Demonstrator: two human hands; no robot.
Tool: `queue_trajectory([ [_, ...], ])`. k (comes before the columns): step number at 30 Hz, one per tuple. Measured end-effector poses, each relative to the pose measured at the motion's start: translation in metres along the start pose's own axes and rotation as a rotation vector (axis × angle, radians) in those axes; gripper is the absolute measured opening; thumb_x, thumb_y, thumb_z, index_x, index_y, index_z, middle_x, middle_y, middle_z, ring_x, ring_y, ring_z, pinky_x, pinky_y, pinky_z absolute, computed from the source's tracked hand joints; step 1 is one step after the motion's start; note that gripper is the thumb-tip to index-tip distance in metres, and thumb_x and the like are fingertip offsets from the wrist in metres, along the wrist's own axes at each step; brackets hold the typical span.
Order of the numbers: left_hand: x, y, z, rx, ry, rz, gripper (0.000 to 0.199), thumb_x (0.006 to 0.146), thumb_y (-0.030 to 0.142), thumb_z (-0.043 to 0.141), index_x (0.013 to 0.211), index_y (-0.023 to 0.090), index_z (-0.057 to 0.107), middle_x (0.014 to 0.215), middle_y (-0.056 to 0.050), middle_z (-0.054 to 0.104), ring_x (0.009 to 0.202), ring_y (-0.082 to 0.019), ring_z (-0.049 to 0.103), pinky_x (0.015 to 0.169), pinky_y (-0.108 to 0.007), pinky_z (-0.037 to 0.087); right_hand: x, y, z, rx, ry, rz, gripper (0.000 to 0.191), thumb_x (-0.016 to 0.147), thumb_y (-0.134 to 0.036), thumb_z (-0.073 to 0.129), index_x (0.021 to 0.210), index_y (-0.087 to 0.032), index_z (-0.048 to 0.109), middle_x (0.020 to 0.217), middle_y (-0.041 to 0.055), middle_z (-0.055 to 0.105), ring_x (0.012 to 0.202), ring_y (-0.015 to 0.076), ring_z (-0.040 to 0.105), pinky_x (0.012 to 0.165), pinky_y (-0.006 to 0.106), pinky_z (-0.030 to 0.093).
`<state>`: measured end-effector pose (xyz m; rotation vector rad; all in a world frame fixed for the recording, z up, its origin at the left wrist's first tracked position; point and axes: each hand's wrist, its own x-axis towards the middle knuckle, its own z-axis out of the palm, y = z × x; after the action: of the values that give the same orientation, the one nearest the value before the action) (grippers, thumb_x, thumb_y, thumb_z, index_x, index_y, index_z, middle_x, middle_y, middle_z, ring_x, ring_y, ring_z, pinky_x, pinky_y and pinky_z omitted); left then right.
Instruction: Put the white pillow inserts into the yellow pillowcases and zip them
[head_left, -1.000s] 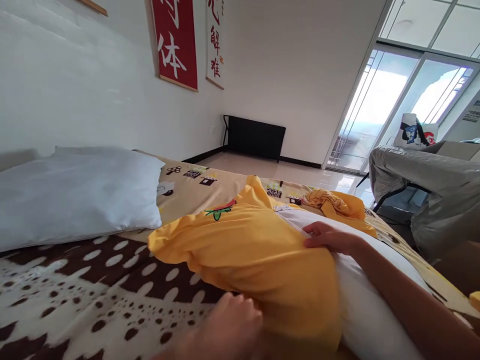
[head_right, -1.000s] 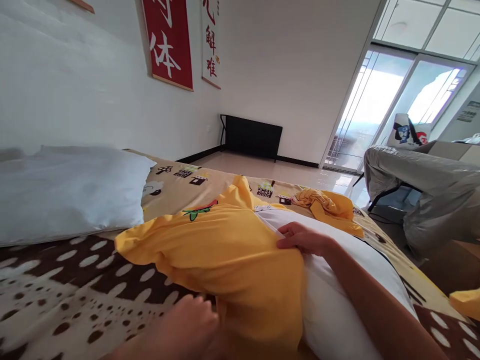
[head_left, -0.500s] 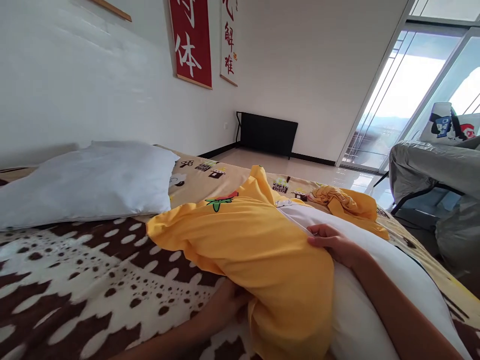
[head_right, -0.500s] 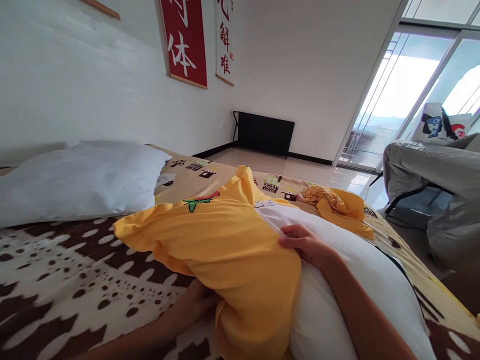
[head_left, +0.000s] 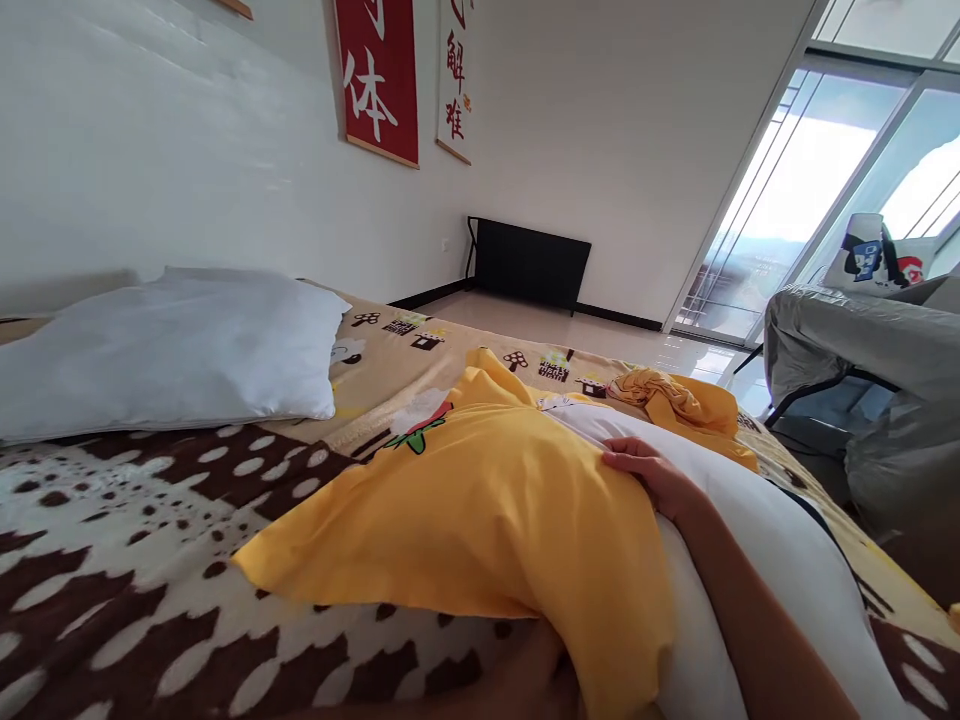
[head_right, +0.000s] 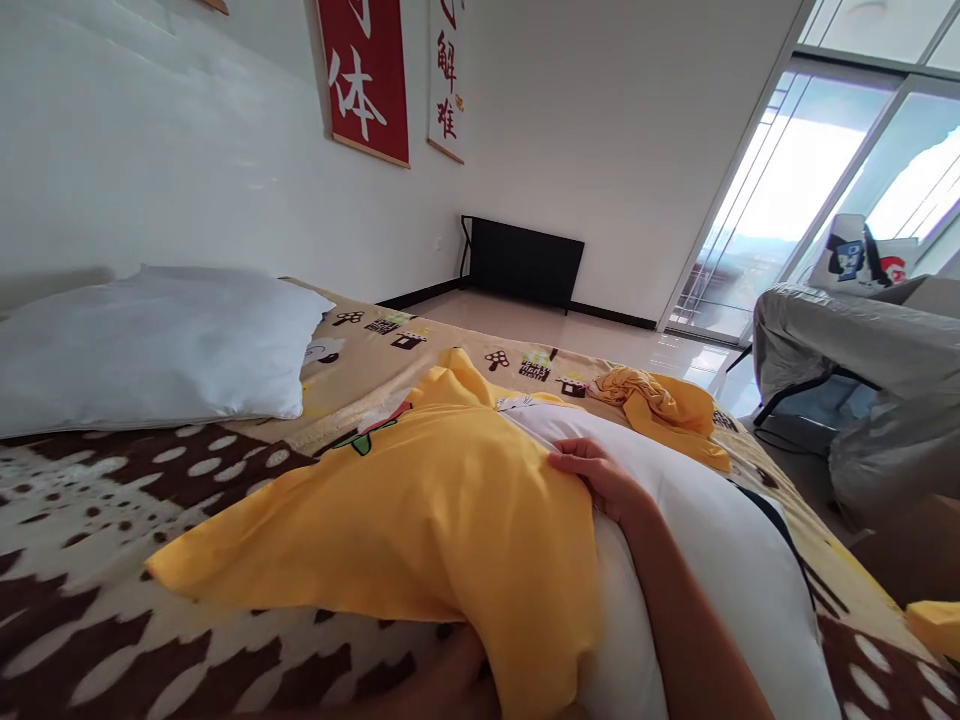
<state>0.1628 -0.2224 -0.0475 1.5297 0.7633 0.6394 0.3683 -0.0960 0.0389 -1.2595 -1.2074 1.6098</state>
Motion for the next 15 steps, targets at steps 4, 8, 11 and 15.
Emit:
queue_trajectory([
  [4, -0.008, -0.002, -0.009, 0.002, 0.043, -0.001, 0.058, 0.083, 0.039, 0.054, 0.139, 0.029, 0.04, 0.144, -0.006, 0.043, 0.133, -0.029, 0.037, 0.11, -0.049, 0.032, -0.01, -0.001, 0.015, -0.151, -0.062, -0.073, 0.034, 0.064, -0.048, 0.074, 0.076, -0.019, 0.059, 0.067, -0.0021, 0.063, 0.055, 0.0095, 0.055, 0.046, 0.019, 0.038],
  [8, -0.019, 0.002, -0.017, -0.033, 0.068, -0.014, 0.065, 0.083, 0.044, 0.055, 0.141, 0.022, 0.036, 0.146, -0.011, 0.039, 0.135, -0.029, 0.034, 0.113, -0.048, 0.028, -0.041, 0.003, 0.033, -0.548, 0.116, -0.28, 0.034, 0.076, -0.052, 0.06, 0.079, -0.019, 0.057, 0.057, -0.0049, 0.053, 0.051, 0.0092, 0.045, 0.048, 0.022, 0.032],
  [11, -0.022, 0.007, -0.022, -0.012, 0.074, -0.02, 0.06, 0.085, 0.044, 0.053, 0.138, 0.02, 0.041, 0.144, -0.011, 0.042, 0.132, -0.029, 0.038, 0.113, -0.047, 0.028, -0.082, 0.017, 0.028, -0.962, 0.31, -0.345, 0.027, 0.082, -0.046, 0.051, 0.086, -0.021, 0.062, 0.066, -0.0013, 0.06, 0.061, 0.0137, 0.053, 0.058, 0.026, 0.041],
  [15, -0.022, 0.011, -0.026, 0.033, 0.043, -0.021, 0.054, 0.084, 0.038, 0.052, 0.134, 0.017, 0.047, 0.142, -0.011, 0.045, 0.13, -0.029, 0.041, 0.111, -0.046, 0.03, -0.135, 0.055, -0.001, -1.447, 0.452, -0.518, 0.043, 0.073, -0.043, 0.06, 0.114, -0.028, 0.06, 0.117, 0.0072, 0.063, 0.103, 0.0268, 0.06, 0.084, 0.037, 0.046],
])
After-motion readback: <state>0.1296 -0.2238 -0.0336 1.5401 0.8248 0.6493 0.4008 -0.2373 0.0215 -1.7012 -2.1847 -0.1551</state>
